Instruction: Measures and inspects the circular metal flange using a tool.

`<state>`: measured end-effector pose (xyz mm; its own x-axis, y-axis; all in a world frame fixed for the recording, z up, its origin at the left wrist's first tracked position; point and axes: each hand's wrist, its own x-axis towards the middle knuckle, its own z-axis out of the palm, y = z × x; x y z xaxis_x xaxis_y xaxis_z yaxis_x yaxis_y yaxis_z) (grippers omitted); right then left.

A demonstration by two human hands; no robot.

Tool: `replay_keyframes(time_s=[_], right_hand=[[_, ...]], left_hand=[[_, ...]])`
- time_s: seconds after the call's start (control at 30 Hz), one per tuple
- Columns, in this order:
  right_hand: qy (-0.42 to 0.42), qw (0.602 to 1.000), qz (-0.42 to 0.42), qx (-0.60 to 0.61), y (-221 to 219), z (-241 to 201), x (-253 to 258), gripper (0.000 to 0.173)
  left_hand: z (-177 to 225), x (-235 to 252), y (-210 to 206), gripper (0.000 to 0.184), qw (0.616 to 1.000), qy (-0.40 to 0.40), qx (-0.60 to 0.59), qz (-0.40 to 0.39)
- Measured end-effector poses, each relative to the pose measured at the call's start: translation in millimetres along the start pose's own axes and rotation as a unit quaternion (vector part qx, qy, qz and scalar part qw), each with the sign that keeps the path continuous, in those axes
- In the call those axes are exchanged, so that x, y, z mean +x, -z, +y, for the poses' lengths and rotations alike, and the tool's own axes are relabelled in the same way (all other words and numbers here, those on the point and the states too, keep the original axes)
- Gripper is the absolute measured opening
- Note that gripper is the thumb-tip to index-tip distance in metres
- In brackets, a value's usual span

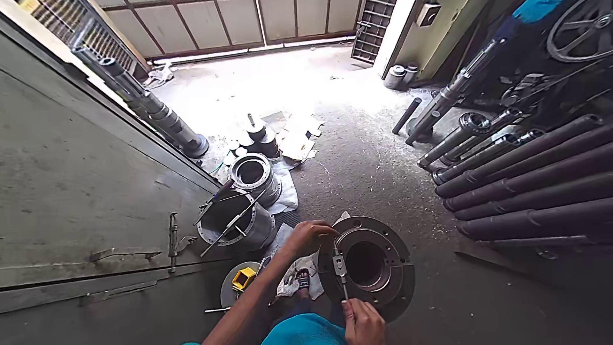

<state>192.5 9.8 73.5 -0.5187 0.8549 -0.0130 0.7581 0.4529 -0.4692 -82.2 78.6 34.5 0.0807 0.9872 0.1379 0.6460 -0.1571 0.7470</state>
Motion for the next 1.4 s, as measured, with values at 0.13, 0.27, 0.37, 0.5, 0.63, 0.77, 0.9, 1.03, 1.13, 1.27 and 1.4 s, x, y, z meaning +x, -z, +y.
replay_keyframes(time_s=[0.13,0.27,0.37,0.5,0.63,0.77,0.9,1.03,1.13,1.27,1.4], right_hand=[[0.046,0.999,-0.017,-0.005,13.2,30.5,13.7,0.038],[0.055,0.997,0.053,0.004,15.7,68.5,65.1,0.037],[0.077,0.997,-0.008,0.006,24.6,69.4,107.7,0.029],[-0.007,0.971,-0.241,0.002,61.8,56.7,111.8,0.028],[-0.047,0.893,-0.407,0.187,38.5,36.9,58.9,0.043],[-0.134,0.901,-0.28,0.304,-20.5,-41.7,42.9,0.035],[-0.147,0.919,-0.314,0.187,-26.4,-74.3,65.5,0.033],[0.024,0.925,-0.177,0.334,-12.9,-27.7,57.4,0.024],[0.111,0.981,0.063,0.146,10.1,14.4,77.2,0.027],[0.071,0.997,-0.014,0.037,27.9,76.4,106.3,0.038],[-0.026,0.983,-0.14,0.114,37.3,77.6,67.6,0.043]], left_hand=[[0.2,-15.4,3.8,0.019,1.0,0.006,-0.001,-0.002],[29.9,-101.9,-20.4,0.016,0.984,0.079,-0.059,0.15],[75.4,-135.7,-54.6,0.014,0.945,0.208,-0.138,0.213],[71.8,-109.1,-44.7,0.015,0.87,0.305,-0.294,0.252],[43.9,-6.5,-14.2,0.024,0.93,0.237,-0.276,0.056],[93.9,74.5,-33.2,0.031,0.957,0.104,0.014,-0.269],[126.5,59.8,-34.2,0.031,0.922,0.07,0.058,-0.377],[73.9,-10.9,14.0,0.028,0.978,0.113,-0.015,-0.174],[39.5,-82.4,21.6,0.032,0.974,0.14,-0.127,-0.124],[43.5,-122.2,-17.2,0.025,0.906,0.195,-0.371,0.061],[45.1,-87.5,-28.8,0.02,0.863,0.228,-0.413,0.182]])
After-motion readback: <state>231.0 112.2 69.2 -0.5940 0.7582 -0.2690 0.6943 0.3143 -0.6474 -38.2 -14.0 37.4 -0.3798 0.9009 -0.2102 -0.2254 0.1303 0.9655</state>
